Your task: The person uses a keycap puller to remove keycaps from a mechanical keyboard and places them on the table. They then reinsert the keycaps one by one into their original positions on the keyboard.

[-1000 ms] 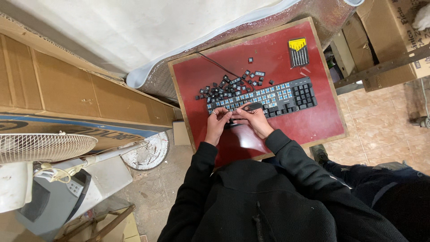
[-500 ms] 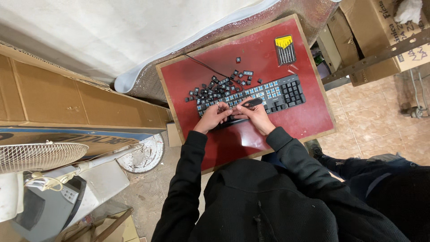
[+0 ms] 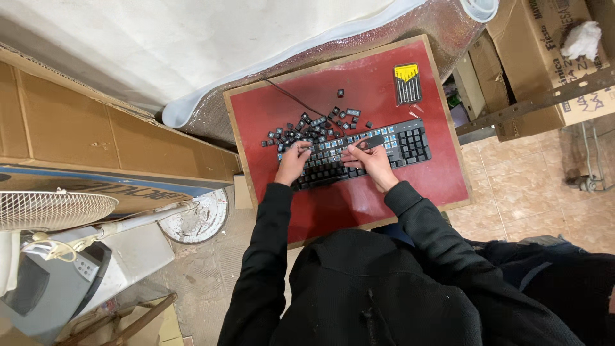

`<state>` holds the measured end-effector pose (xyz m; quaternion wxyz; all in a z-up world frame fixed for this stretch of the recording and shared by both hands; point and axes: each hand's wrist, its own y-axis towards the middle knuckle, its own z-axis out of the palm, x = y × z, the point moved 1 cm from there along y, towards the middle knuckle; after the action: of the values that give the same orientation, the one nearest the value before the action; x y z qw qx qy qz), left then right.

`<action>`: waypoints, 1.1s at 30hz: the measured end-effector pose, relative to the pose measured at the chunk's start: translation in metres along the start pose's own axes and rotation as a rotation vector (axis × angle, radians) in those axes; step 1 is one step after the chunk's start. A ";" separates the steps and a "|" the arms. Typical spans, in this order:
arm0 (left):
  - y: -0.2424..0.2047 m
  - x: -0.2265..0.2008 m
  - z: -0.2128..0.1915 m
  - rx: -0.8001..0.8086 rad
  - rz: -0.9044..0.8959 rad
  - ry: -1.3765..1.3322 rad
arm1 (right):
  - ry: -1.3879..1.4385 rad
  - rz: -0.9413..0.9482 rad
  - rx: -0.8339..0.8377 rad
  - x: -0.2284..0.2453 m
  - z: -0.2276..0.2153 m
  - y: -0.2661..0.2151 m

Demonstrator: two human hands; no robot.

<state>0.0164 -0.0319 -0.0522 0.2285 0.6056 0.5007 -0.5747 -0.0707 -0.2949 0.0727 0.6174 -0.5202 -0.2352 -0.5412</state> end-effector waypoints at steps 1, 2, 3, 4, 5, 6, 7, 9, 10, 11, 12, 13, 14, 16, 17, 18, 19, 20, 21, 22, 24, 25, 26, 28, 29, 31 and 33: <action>0.013 0.010 -0.004 -0.086 0.028 0.155 | -0.024 -0.001 0.004 -0.002 -0.002 0.001; 0.025 0.020 -0.007 -0.172 0.057 0.310 | -0.048 -0.001 0.007 -0.005 -0.003 0.001; 0.026 0.004 -0.010 -0.170 0.059 0.310 | -0.048 -0.003 0.006 -0.007 -0.002 0.000; 0.027 -0.012 -0.013 -0.141 -0.002 0.376 | -0.105 -0.007 0.026 -0.009 -0.001 0.000; 0.027 -0.027 -0.016 -0.112 -0.065 0.442 | -0.160 -0.009 0.046 -0.012 0.001 -0.002; 0.027 -0.036 -0.018 -0.111 -0.064 0.444 | -0.159 -0.009 0.045 -0.016 0.003 -0.003; 0.028 -0.045 -0.019 -0.085 -0.081 0.487 | -0.191 0.023 0.054 -0.021 0.005 -0.004; 0.020 -0.072 -0.024 -0.061 -0.098 0.530 | -0.223 0.055 0.063 -0.029 0.010 -0.003; 0.010 -0.091 -0.026 -0.046 -0.087 0.501 | -0.399 0.045 0.090 -0.034 0.013 -0.001; -0.001 -0.108 -0.028 -0.033 -0.077 0.472 | -0.576 0.036 0.121 -0.038 0.016 0.001; -0.009 -0.116 -0.030 -0.036 -0.080 0.472 | -0.576 0.037 0.124 -0.045 0.017 0.002; -0.018 -0.124 -0.033 -0.053 -0.044 0.436 | -0.648 -0.021 0.141 -0.050 0.019 0.003; -0.027 -0.131 -0.037 -0.070 -0.007 0.401 | -0.720 -0.081 0.159 -0.056 0.022 0.005; -0.042 -0.116 -0.041 -0.100 0.002 0.364 | -0.783 -0.155 0.202 -0.041 0.041 -0.003; -0.050 -0.109 -0.044 -0.126 0.019 0.331 | -0.842 -0.235 0.239 -0.033 0.052 -0.007; -0.054 -0.080 -0.042 -0.135 0.014 0.330 | -0.843 -0.235 0.249 -0.039 0.054 -0.004; -0.057 -0.051 -0.039 -0.177 0.053 0.380 | -0.938 -0.324 0.280 -0.045 0.055 -0.001; -0.061 -0.023 -0.037 -0.218 0.093 0.431 | -1.030 -0.414 0.310 -0.051 0.056 0.002; -0.071 -0.019 -0.035 -0.226 0.089 0.430 | -1.031 -0.415 0.319 -0.054 0.059 0.002; -0.081 -0.015 -0.033 -0.231 0.109 0.470 | -1.090 -0.431 0.336 -0.056 0.062 0.002; -0.097 -0.011 -0.031 -0.241 0.126 0.508 | -1.150 -0.448 0.360 -0.064 0.066 0.004; -0.100 -0.011 -0.029 -0.202 0.075 0.503 | -1.194 -0.435 0.345 -0.069 0.066 0.005; -0.103 -0.011 -0.026 -0.162 0.024 0.498 | -1.237 -0.421 0.329 -0.073 0.066 0.007; -0.099 -0.003 -0.024 -0.170 0.040 0.489 | -1.305 -0.440 0.313 -0.085 0.062 0.012; -0.097 0.001 -0.024 -0.179 0.051 0.481 | -1.371 -0.457 0.300 -0.090 0.060 0.015; -0.100 -0.003 -0.027 -0.154 0.034 0.481 | -1.382 -0.442 0.282 -0.091 0.061 0.014; -0.100 -0.005 -0.029 -0.125 0.015 0.480 | -1.393 -0.424 0.263 -0.095 0.061 0.016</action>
<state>-0.0565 0.0306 -0.0105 0.1443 0.7132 0.5709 -0.3803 -0.0685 -0.2024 0.0065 0.2645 -0.6084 -0.7308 -0.1607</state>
